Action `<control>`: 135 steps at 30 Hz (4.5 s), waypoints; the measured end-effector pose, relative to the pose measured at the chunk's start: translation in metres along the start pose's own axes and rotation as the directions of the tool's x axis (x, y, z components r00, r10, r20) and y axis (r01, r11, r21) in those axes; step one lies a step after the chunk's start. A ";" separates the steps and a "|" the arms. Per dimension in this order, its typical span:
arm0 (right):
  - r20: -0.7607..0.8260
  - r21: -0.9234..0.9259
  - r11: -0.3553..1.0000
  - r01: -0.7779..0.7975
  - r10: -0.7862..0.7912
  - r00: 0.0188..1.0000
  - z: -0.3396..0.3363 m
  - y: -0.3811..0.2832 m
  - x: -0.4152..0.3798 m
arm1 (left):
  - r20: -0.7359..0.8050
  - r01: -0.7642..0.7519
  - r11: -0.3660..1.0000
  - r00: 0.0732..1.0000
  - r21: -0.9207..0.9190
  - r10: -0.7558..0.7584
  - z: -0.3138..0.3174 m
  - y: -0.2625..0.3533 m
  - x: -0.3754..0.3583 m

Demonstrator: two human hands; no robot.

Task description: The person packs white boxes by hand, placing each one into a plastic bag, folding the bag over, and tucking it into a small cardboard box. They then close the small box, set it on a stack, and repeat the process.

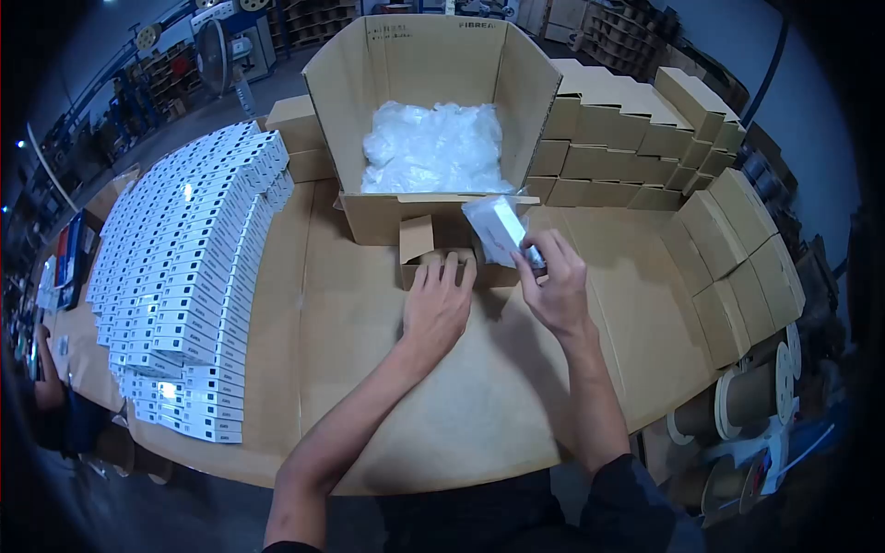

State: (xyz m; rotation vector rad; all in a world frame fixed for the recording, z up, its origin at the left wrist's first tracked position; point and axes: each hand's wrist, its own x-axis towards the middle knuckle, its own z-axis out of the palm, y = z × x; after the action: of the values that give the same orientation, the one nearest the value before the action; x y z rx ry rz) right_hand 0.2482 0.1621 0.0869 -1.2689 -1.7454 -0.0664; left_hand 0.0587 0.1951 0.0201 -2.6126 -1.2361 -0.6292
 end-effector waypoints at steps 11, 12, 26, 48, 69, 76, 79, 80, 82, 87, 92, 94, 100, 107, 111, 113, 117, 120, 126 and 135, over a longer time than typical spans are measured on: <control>-0.113 -0.103 0.994 -0.024 0.013 0.993 0.058 0.020 -0.009 | 0.050 0.089 0.988 0.995 -0.128 -0.084 -0.008 -0.007 -0.019; -0.101 -0.137 0.990 -0.046 0.033 0.994 0.060 0.020 -0.007 | 0.043 0.086 0.984 0.996 -0.154 -0.081 -0.008 -0.006 -0.020; 0.079 -0.470 0.843 -0.262 0.336 0.939 0.097 0.023 -0.001 | 0.084 0.098 0.988 0.993 -0.121 -0.089 0.000 -0.006 -0.030; 0.161 -0.048 0.997 0.061 -0.052 0.986 0.100 -0.060 0.000 | -0.185 0.485 0.872 0.853 -0.066 -0.488 -0.164 -0.076 -0.222; 0.455 0.438 0.774 0.457 -0.629 0.630 0.249 -0.277 0.017 | -0.366 0.543 0.822 0.810 0.171 -0.458 -0.195 -0.199 -0.282; 0.426 0.537 0.779 0.322 -0.580 0.694 0.221 -0.274 0.024 | -0.390 0.524 0.811 0.826 0.260 -0.408 -0.218 -0.177 -0.288; 0.575 0.564 0.824 0.055 -0.440 0.690 0.189 -0.264 0.027 | -0.426 0.488 0.855 0.820 0.173 -0.382 -0.223 -0.160 -0.282; 0.706 0.536 0.827 -0.170 -0.330 0.626 0.171 -0.264 0.032 | -0.444 0.460 0.876 0.821 0.142 -0.359 -0.221 -0.155 -0.277; 0.758 0.591 0.696 -0.407 -0.306 0.576 0.155 -0.243 0.027 | -0.481 0.369 0.929 0.820 0.031 -0.310 -0.208 -0.151 -0.263; 0.752 0.659 0.275 -0.700 -0.279 0.597 0.133 -0.207 0.026 | -0.448 0.119 0.993 0.886 -0.023 -0.117 -0.194 -0.133 -0.192; 0.679 0.712 0.274 -0.646 -0.036 0.733 0.110 -0.150 0.036 | -0.223 -0.005 0.909 0.970 -0.417 -0.097 -0.197 -0.113 -0.097; 0.645 0.707 0.399 -0.584 -0.024 0.764 0.090 -0.117 0.052 | -0.166 0.000 0.871 0.982 -0.492 -0.094 -0.189 -0.123 -0.054; 0.172 0.466 0.866 -0.183 0.114 0.978 0.046 -0.022 0.116 | -0.075 0.139 0.887 0.979 -0.440 -0.190 -0.104 -0.151 0.103; 0.186 0.286 0.924 -0.255 0.207 0.960 0.046 0.029 0.155 | 0.490 0.516 0.854 0.730 0.061 -0.476 -0.005 -0.174 0.201; 0.206 0.317 0.900 -0.300 0.243 0.948 0.052 0.046 0.151 | 0.310 0.468 0.879 0.852 -0.091 -0.421 0.009 -0.190 0.196; 0.207 0.287 0.909 -0.303 0.250 0.946 0.049 0.050 0.149 | 0.183 0.408 0.882 0.910 -0.236 -0.372 0.004 -0.195 0.191; 0.103 0.200 0.939 -0.281 0.265 0.959 0.041 0.044 0.146 | -0.084 0.251 0.756 0.924 -0.604 -0.374 -0.053 -0.174 0.176; 0.043 0.240 0.937 -0.252 0.249 0.967 0.033 0.026 0.143 | -0.202 0.138 0.607 0.866 -0.783 -0.458 -0.093 -0.140 0.154; 0.231 0.517 0.774 -0.364 0.284 0.931 0.032 -0.021 0.090 | -0.301 -0.036 0.417 0.747 -0.908 -0.592 -0.109 -0.067 0.078; 0.180 0.461 0.778 -0.428 0.391 0.903 0.010 -0.087 -0.038 | -0.673 0.181 0.903 0.614 -0.390 -0.413 -0.102 0.015 -0.066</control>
State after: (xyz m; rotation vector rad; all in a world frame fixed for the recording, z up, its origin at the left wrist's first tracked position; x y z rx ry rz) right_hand 0.1758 0.0999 0.0934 -1.2393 -1.3779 0.6535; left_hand 0.0028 0.1052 0.0818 -1.8960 -1.3351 -1.8444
